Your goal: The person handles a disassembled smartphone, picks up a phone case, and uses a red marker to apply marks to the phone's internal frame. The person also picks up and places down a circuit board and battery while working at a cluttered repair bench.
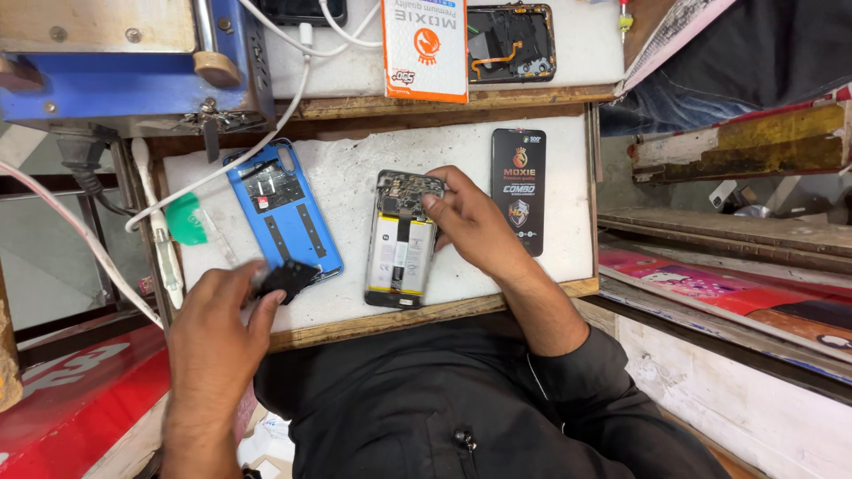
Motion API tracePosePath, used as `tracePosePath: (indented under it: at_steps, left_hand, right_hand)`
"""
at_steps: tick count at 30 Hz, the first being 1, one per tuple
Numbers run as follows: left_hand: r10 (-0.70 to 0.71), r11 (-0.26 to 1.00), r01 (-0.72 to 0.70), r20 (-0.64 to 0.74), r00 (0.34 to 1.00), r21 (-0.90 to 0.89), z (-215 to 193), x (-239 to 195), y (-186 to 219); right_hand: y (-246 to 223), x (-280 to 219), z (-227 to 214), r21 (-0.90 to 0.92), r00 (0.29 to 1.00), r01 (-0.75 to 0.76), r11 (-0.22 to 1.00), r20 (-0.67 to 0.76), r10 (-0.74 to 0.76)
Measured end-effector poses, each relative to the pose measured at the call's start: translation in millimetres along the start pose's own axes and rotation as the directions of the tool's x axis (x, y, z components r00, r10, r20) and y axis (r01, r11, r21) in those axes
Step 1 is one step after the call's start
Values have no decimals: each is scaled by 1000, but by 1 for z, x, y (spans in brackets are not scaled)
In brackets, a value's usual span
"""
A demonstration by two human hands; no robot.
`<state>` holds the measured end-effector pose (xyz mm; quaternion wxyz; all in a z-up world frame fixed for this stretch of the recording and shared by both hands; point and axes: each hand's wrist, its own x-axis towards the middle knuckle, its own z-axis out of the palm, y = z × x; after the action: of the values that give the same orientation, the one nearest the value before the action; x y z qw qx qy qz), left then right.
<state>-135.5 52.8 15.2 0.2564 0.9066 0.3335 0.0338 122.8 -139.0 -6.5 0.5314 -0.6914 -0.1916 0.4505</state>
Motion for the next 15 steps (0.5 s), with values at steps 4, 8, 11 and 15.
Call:
tracePosePath:
  at_steps: [4,8,11,15]
  left_hand:
    - [-18,978,32,72,997,-205,-4,-4,-5]
    - [-113,796,164,124,986,-582,12,-9,2]
    - [-25,591,216,249,968,-778,38,-13,20]
    - [-45,424,305,317,947,-853,61,-19,46]
  right_hand:
    - [18,-12,-10,155,1000,4,988,-4,-4]
    - [17,-26,-5,101,996,4,995,-89,5]
    - [4,-36,4,3,989,25,1000,-145,-24]
    - [-14,-53,10,-470,964,13,882,-229,-137]
